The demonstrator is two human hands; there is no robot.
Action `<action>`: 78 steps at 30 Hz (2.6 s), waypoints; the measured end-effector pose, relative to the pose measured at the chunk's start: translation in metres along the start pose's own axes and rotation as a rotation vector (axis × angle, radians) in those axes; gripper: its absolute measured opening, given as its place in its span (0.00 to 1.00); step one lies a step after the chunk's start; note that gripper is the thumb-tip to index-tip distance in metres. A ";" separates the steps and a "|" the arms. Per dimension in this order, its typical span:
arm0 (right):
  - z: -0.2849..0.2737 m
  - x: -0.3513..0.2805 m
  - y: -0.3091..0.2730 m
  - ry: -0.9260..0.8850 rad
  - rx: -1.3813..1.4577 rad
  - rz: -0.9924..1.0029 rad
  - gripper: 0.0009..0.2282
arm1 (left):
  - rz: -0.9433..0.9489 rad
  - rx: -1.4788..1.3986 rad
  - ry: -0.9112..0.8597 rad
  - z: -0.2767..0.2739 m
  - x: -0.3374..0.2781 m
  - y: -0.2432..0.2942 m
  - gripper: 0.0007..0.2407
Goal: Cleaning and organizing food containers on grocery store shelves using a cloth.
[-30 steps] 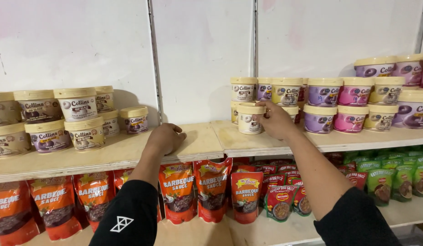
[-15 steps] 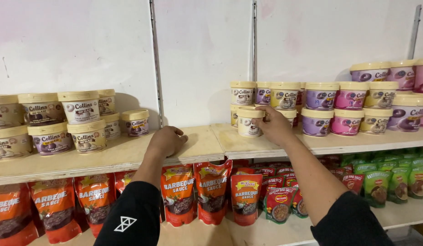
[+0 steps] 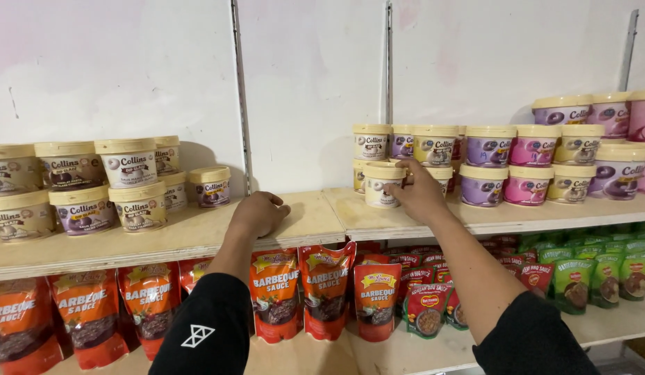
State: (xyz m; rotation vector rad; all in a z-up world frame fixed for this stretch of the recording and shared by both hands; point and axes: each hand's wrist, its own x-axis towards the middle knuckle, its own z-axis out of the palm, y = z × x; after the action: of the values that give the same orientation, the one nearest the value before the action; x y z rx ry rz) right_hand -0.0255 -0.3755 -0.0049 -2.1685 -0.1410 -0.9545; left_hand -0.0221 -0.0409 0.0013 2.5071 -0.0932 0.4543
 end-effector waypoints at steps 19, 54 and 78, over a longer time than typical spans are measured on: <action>0.081 -0.057 -0.149 -0.183 -0.384 -0.277 0.26 | 0.120 -0.016 0.055 0.020 0.031 -0.021 0.13; 0.169 -0.040 -0.161 -0.215 0.094 -0.075 0.17 | 0.251 0.021 0.259 -0.073 0.055 -0.105 0.35; 0.214 -0.022 -0.180 -0.158 0.478 0.120 0.19 | 0.458 -0.139 0.115 -0.057 0.029 -0.109 0.34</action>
State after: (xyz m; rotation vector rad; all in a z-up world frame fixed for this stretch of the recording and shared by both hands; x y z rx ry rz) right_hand 0.0181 -0.0985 -0.0077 -1.7823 -0.2818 -0.6053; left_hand 0.0063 0.0826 -0.0033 2.3085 -0.6394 0.7463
